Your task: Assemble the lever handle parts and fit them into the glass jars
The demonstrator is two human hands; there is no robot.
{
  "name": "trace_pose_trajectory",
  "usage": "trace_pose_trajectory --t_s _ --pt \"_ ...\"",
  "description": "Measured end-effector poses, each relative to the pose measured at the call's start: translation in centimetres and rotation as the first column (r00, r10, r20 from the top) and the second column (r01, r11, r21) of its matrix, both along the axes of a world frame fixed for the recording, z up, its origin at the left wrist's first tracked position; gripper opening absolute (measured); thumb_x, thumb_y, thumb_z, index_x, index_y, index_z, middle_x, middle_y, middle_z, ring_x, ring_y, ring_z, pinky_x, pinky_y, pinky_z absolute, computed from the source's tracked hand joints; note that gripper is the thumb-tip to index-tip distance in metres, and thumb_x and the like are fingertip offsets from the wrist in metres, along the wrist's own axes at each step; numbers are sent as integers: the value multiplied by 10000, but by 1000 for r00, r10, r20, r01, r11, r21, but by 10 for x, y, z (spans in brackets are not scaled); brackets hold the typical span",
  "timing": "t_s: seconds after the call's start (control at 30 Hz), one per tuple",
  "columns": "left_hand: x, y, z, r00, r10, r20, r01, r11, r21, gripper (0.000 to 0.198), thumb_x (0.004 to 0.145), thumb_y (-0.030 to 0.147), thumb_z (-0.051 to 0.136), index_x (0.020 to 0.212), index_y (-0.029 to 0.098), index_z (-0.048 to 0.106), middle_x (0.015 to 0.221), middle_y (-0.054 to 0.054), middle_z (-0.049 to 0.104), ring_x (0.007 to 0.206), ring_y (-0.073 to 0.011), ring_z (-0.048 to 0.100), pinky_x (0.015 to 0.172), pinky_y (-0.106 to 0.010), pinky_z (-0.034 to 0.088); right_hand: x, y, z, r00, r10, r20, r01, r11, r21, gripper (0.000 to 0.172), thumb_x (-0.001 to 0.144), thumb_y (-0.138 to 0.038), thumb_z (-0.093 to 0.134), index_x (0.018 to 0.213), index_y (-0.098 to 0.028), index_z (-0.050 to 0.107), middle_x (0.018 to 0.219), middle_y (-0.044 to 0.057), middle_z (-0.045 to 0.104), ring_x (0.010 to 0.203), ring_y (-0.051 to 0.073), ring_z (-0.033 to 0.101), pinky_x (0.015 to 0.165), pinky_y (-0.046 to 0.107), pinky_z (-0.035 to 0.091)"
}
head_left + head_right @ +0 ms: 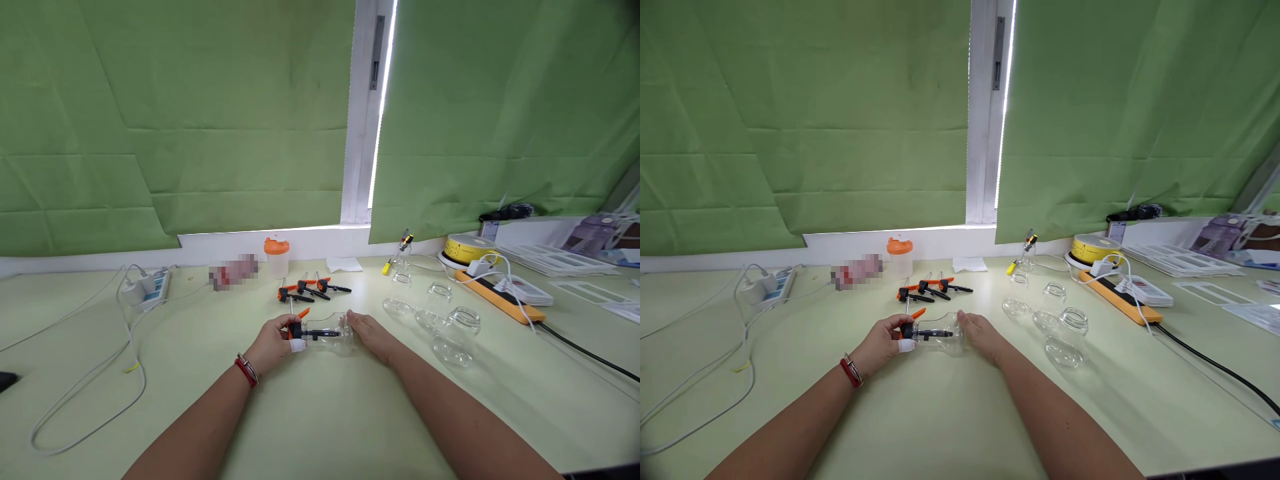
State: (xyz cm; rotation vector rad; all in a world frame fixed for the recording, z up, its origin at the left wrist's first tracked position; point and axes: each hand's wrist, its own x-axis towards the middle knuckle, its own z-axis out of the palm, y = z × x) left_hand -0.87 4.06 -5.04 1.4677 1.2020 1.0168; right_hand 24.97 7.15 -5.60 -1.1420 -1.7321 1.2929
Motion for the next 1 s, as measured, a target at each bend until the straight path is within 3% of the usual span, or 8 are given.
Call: trace_pose_trajectory --t_s 0.1,0.17,0.23,0.53,0.73,0.87,1.0 --pt "0 1 0 1000 11 -7 -11 1000 4 434 567 244 772 961 180 602 844 -26 663 700 -142 587 644 -241 462 7 -1 1 990 111 -91 -115 992 -46 586 766 -583 558 1215 -209 520 1252 95 524 1177 257 443 1004 400 309" --pt "0 1 0 1000 15 -8 -15 1000 4 424 565 249 773 948 177 607 836 -29 663 682 -142 584 623 -239 456 11 0 1 975 175 -138 -182 983 -37 730 701 -479 696 1324 -259 386 1349 93 431 1237 235 390 1025 390 301" --pt "0 1 -1 1000 16 -3 -16 1000 5 426 557 246 777 943 174 611 838 -33 663 678 -145 585 615 -240 456 13 1 1 961 215 -173 -221 975 -18 793 662 -418 751 1334 -264 360 1344 100 432 1237 231 393 1021 394 318" --pt "-1 0 5 998 24 53 -25 1000 14 485 546 235 788 999 174 624 926 -43 659 779 -170 609 711 -276 480 2 -8 13 969 202 -140 -213 975 -67 529 758 -581 571 1115 -193 605 1118 76 621 1106 276 514 994 430 333" --pt "-1 1 5 996 15 89 -15 1000 4 549 529 231 798 1047 180 625 949 -37 662 816 -180 618 752 -293 481 -3 -9 12 996 76 -35 -77 997 -19 674 727 -727 446 1029 -163 659 1049 82 650 1050 301 517 988 448 318" --pt "-2 3 4 995 37 93 -36 999 -3 551 503 241 811 1022 173 638 921 -33 667 792 -179 621 737 -292 481 0 -6 6 997 69 -23 -70 997 -20 683 742 -724 427 1141 -197 598 1157 89 598 1136 299 469 1017 444 286" --pt "-2 3 5 995 55 87 -55 998 -4 535 507 258 810 1009 176 645 891 -24 668 751 -168 618 705 -281 479 4 -4 4 984 146 -106 -149 989 -20 725 726 -600 597 1337 -285 367 1305 78 472 1238 256 390 1033 431 274"
